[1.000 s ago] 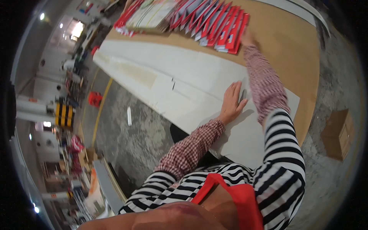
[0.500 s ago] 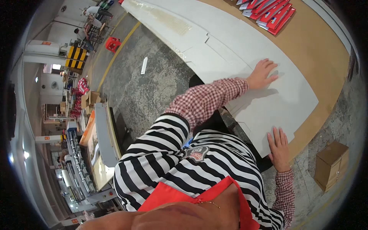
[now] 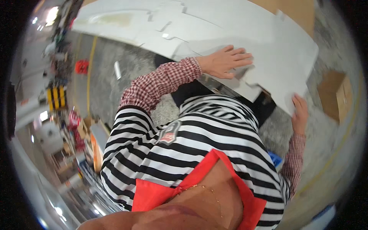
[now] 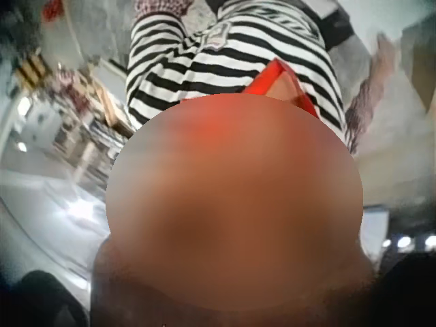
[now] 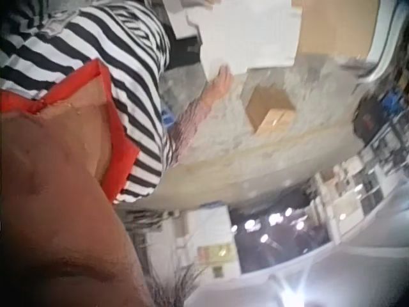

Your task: The person folds flat white cardboard pieces into small rectangular boxes on a workbench. They repeatedly pick up a flat piece, fold the side flaps inward, and then fold the top and bottom flaps to close the box. The finished boxes are stacked in a pile on the table.

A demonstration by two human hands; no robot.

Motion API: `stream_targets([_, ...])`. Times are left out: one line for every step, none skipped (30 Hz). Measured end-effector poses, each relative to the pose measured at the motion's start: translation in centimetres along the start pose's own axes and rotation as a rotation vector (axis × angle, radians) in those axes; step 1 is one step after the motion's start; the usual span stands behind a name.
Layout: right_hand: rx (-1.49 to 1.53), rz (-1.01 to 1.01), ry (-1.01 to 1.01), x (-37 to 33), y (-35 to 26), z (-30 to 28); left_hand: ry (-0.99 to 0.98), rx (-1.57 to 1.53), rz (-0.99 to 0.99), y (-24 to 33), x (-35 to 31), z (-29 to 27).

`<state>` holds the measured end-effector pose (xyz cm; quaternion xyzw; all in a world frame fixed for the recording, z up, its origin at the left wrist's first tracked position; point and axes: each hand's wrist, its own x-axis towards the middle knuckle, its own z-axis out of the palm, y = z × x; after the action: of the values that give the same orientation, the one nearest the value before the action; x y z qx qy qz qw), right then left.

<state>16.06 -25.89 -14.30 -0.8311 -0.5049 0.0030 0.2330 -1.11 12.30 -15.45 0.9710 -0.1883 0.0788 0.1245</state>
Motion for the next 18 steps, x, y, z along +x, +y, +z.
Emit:
stream_targets([-0.032, 0.003, 0.006, 0.3, -1.1, -0.2, -0.013, -0.063, 0.015, 0.7, 1.2, 0.8])
stream_targets([-0.048, -0.005, 0.022, 0.5, -1.3, 0.1, -0.039, -0.106, 0.023, 1.1, 2.5, 1.1])
stream_targets([0.012, 0.074, 0.021, -0.6, 0.1, 0.1, -0.059, -0.155, 0.04, 1.2, 4.0, 1.6])
stream_targets([0.087, 0.125, 0.022, -1.4, 1.9, 0.5, -0.002, -0.133, 0.01, 0.8, 4.7, 3.2])
stream_targets([0.166, 0.182, 0.033, -1.8, 3.1, 0.9, -0.039, -0.258, -0.077, 0.5, 5.6, 3.4])
stream_targets([0.244, 0.404, 0.031, -1.1, 3.9, 1.6, -0.083, -0.374, -0.172, 0.3, 6.2, 3.4])
stream_targets([0.322, 0.62, 0.027, -0.1, 4.9, 2.1, -0.125, -0.489, -0.273, 0.3, 6.7, 3.4])
stream_targets([0.405, 0.827, 0.019, 0.8, 5.6, 2.4, -0.129, -0.567, -0.389, 0.4, 7.2, 3.5])
stream_targets([0.271, 0.834, 0.028, 2.7, 4.2, 2.3, -0.134, -0.641, -0.508, 0.4, 7.9, 3.7])
stream_targets([0.139, 0.838, 0.035, 4.6, 2.5, 2.1, -0.139, -0.714, -0.631, 0.4, 8.3, 3.7])
stream_targets([-0.028, 0.577, 0.152, 5.0, 3.3, 3.1, -0.082, -0.465, -0.528, 1.0, 8.6, 4.1])
stream_targets([-0.194, 0.308, 0.257, 5.9, 3.2, 3.5, -0.022, -0.221, -0.427, 2.2, 8.7, 4.7])
stream_targets([-0.156, 0.22, 0.276, 6.6, 2.8, 4.2, 0.039, 0.022, -0.324, 3.1, 8.7, 5.2])
stream_targets([-0.113, 0.134, 0.291, 7.9, 0.7, 4.7, 0.093, 0.092, -0.25, 3.9, 8.4, 4.7])
stream_targets([-0.118, 0.074, 0.175, 8.2, -0.9, 5.2, 0.147, 0.158, -0.172, 4.6, 7.8, 3.6])
stream_targets([-0.119, 0.012, 0.063, 8.3, -2.4, 6.4, 0.202, 0.23, -0.095, 4.4, 7.2, 2.7])
stream_targets([-0.117, -0.05, -0.045, 8.4, -3.0, 7.1, 0.201, 0.206, -0.06, 3.5, 6.2, 2.0])
stream_targets([-0.093, -0.04, -0.071, 8.3, -2.7, 7.2, 0.198, 0.182, -0.025, 2.3, 4.9, 1.4])
